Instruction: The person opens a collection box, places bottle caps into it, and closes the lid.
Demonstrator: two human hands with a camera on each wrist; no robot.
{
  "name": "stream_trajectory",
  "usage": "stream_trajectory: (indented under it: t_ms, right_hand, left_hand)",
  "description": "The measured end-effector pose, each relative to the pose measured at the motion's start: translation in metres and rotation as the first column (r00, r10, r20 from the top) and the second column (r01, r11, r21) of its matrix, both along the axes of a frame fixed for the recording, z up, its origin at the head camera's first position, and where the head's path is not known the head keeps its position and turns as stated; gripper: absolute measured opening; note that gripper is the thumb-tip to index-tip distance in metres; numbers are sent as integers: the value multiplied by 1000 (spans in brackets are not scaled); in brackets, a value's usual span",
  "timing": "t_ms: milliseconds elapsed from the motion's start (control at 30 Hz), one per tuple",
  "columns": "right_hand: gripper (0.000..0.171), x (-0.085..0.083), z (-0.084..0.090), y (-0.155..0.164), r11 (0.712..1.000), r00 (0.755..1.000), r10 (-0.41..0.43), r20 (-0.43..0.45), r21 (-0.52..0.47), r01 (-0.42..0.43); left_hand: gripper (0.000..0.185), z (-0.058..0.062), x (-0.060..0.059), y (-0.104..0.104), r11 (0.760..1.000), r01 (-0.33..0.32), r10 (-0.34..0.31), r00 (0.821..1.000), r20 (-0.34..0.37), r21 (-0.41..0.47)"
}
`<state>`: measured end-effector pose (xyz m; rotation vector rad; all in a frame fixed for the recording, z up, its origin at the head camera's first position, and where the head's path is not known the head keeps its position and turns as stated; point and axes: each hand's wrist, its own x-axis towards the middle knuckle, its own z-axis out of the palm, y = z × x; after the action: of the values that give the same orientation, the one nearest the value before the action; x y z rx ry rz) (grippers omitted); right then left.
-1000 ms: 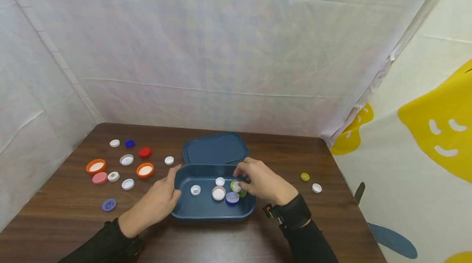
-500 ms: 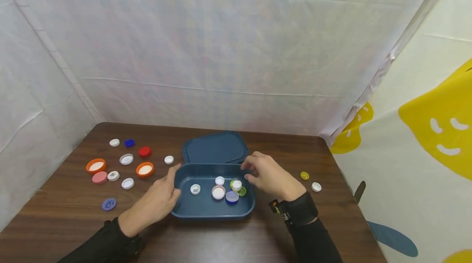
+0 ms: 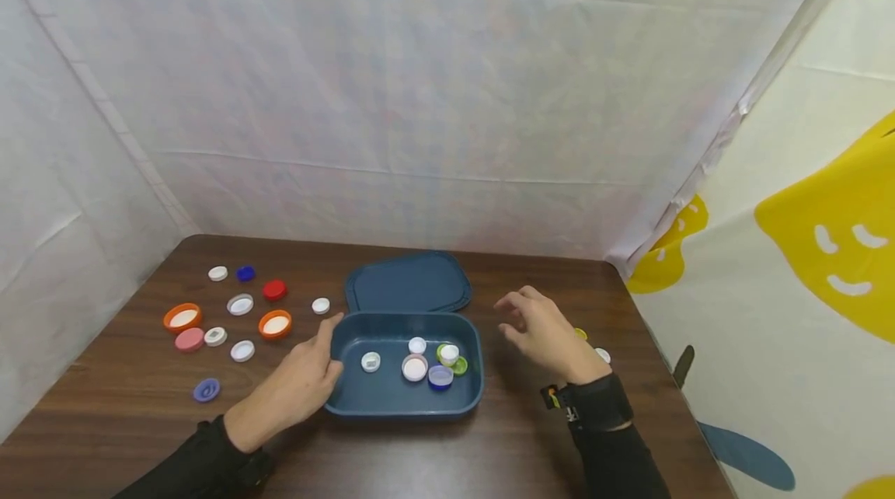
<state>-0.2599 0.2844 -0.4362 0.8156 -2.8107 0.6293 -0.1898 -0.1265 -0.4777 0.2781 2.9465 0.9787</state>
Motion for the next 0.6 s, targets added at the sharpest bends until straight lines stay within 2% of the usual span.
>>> stream_trajectory:
  t_ms: [133,333,467,600]
  right_hand:
    - [32,-3,-11,23,996,996,-88,22,5,88]
    - [39,-7,-27,57,976,977,-213,28,48,211]
    - [42,-8,-34,74,958,958,-282,43,76,278]
    - [43,-8,-39,86,937,935,-340,97,116,329]
  left_hand:
    - [73,-2,0,1,1000,2,-2,1000,-15,0]
    - [72,-2,-1,1,1000,0,-1,1000,-24,-6]
    - [73,-1,0,1,1000,0,0,1000,-22,-3]
    - [73,-1,0,0,1000,-1,1,1000,-17,0]
